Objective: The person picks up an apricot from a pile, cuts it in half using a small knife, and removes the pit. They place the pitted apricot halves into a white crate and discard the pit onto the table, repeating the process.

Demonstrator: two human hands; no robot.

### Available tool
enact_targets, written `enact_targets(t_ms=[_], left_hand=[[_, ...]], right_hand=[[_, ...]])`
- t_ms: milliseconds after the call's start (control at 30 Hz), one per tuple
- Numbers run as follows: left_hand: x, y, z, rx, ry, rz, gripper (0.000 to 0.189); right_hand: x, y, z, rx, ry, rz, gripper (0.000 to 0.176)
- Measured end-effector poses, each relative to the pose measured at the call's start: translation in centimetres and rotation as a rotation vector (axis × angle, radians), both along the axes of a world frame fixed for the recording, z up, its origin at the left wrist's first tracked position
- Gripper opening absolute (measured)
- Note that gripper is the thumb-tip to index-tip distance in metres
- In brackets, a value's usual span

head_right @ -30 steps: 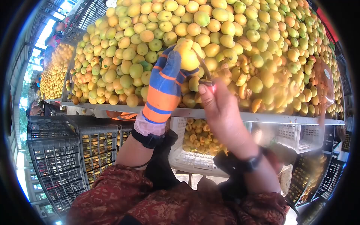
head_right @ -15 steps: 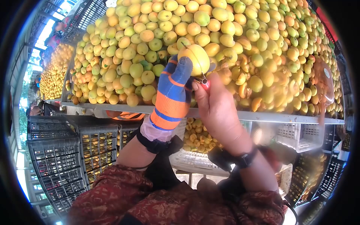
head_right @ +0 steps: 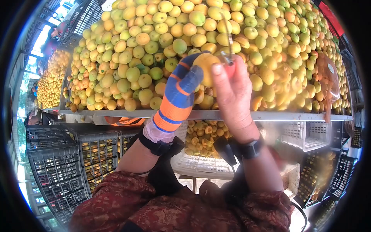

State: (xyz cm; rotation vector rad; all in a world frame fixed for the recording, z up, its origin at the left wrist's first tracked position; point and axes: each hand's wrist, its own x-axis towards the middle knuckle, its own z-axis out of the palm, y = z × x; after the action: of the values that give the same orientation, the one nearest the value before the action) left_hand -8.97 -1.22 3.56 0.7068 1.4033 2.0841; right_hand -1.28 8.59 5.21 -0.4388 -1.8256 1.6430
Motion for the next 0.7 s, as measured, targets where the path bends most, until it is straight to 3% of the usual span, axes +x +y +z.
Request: enact_targets(t_ms=[33, 100, 167, 233, 333, 400, 433, 500, 567, 633, 700], left_hand=[[0.1, 0.1, -0.1, -0.040, 0.123, 0.086, 0.035], [0.3, 0.4, -0.3, -0.081, 0.245, 0.176, 0.037], [1.1, 1.7, -0.8, 0.158, -0.372, 0.152, 0.031], [1.5, 1.9, -1.1, 0.162, -0.311, 0.233, 0.027], [1.7, 2.2, 0.1, 0.154, -0.204, 0.371, 0.029], [1.6, 2.0, -0.2, 0.023, 0.117, 0.451, 0.022], [1.5, 1.9, 0.0, 0.023, 0.117, 0.452, 0.022], [1.5, 1.7, 0.8, 0.120, 0.120, 0.420, 0.019], [1.3, 1.8, 0.7, 0.106, 0.120, 0.412, 0.019], [1.3, 1.8, 0.7, 0.090, 0.133, 0.404, 0.020], [2.1, 1.9, 0.6, 0.258, -0.249, 0.415, 0.020]], right_hand=[[0.0, 0.3, -0.1, 0.214, -0.035, -0.058, 0.040], [0.1, 0.4, -0.5, 0.315, 0.000, -0.079, 0.044], [0.2, 0.3, -0.9, 0.409, 0.032, -0.094, 0.047], [0.1, 0.2, -1.1, 0.404, -0.057, -0.064, 0.049], [-0.2, -1.3, -0.7, 0.215, -0.012, -0.031, 0.047], [0.0, -1.5, -0.8, -0.011, 0.011, 0.027, 0.044], [0.0, -1.7, -0.6, -0.011, 0.012, 0.027, 0.044], [-0.2, -2.3, 0.1, -0.301, 0.169, 0.111, 0.042], [-0.1, -1.8, 0.0, -0.299, 0.117, 0.092, 0.040], [-0.4, -1.2, -0.4, 0.145, 0.026, -0.053, 0.039], [-0.1, -1.0, -0.2, 0.202, 0.043, -0.042, 0.039]])
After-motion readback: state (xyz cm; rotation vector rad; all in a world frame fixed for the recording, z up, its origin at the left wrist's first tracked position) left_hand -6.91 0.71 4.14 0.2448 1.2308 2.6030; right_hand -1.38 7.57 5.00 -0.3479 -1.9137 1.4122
